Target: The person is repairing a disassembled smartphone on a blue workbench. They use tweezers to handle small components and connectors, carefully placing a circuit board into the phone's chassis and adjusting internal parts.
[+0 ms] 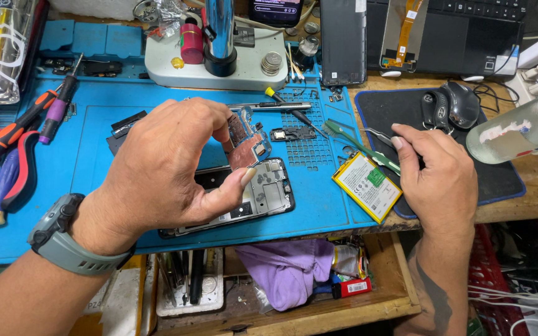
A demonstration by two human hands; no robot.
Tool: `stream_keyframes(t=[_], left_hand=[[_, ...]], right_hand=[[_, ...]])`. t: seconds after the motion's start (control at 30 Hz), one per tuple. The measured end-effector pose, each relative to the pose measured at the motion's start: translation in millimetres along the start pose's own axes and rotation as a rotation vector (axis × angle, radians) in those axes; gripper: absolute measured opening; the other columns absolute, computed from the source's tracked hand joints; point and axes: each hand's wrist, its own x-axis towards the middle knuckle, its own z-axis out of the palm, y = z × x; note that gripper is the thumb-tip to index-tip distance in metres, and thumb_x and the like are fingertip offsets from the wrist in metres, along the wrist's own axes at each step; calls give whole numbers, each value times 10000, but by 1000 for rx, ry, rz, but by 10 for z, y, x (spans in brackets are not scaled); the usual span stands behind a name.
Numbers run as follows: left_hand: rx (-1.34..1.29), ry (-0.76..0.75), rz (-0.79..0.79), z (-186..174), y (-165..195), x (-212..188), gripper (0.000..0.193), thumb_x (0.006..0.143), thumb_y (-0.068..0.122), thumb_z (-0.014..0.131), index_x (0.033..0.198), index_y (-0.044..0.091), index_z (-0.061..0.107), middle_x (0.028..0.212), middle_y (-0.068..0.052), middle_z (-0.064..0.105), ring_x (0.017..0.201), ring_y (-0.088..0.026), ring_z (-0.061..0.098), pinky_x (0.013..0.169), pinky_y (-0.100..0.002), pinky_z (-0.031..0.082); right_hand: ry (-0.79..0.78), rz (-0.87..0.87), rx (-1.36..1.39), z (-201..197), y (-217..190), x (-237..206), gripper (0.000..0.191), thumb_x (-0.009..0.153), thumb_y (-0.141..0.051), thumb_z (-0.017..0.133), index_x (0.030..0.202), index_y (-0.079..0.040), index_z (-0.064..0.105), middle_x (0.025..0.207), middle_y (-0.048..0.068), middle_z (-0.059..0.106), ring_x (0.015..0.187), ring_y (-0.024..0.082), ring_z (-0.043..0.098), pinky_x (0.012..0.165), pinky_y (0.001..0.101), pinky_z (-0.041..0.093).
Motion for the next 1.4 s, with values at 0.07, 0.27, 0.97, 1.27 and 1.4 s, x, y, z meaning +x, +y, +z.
stream_keyframes(t=[0.07, 0.27, 0.97, 1.27, 1.4], left_hand=[[-7, 1, 3, 3, -2, -3, 430, 857, 244, 817, 1111, 9, 562, 934, -111, 658, 846, -299, 641, 761, -396, 478], [-12, -3, -18, 18, -2, -5, 440, 860, 248, 820, 1113, -4, 564, 931, -126, 652, 829, -296, 659, 723, -383, 517], [-935, -63, -533, 27, -55, -23, 279, 1048, 239, 562, 1194, 36, 439, 1150, -118, 644, 1036, -175, 661, 908, -292, 544], [-1374, -116, -710, -125, -164, -2, 439, 1070, 429, 470, 1258, 36, 527, 1110, -179, 706, 913, -214, 687, 828, -349, 568], [-1341, -201, -750, -121, -174, -11, 407, 1044, 416, 476, 1206, 47, 526, 1083, -154, 725, 890, -188, 686, 797, -330, 564]], right_hand=[[-2, 0, -8, 3, -3, 1, 152, 1055, -129, 735, 1199, -94, 765, 1035, 113, 718, 935, 295, 690, 812, 382, 530], [0, 5, -11, 13, 3, 8, 155, 1048, -136, 740, 1195, -96, 766, 1031, 111, 722, 925, 288, 694, 798, 380, 531], [97, -134, -99, -3, 88, 0, 214, 964, -71, 738, 1170, -16, 735, 1055, 164, 705, 943, 345, 679, 826, 415, 510], [293, -373, 404, -188, -249, -17, 468, 968, -264, 856, 1291, -44, 598, 1167, 106, 658, 1016, 233, 656, 906, 335, 544], [100, -833, 325, -196, -505, 507, 573, 871, -287, 909, 1231, -69, 521, 1152, 153, 638, 988, 311, 656, 863, 423, 562]])
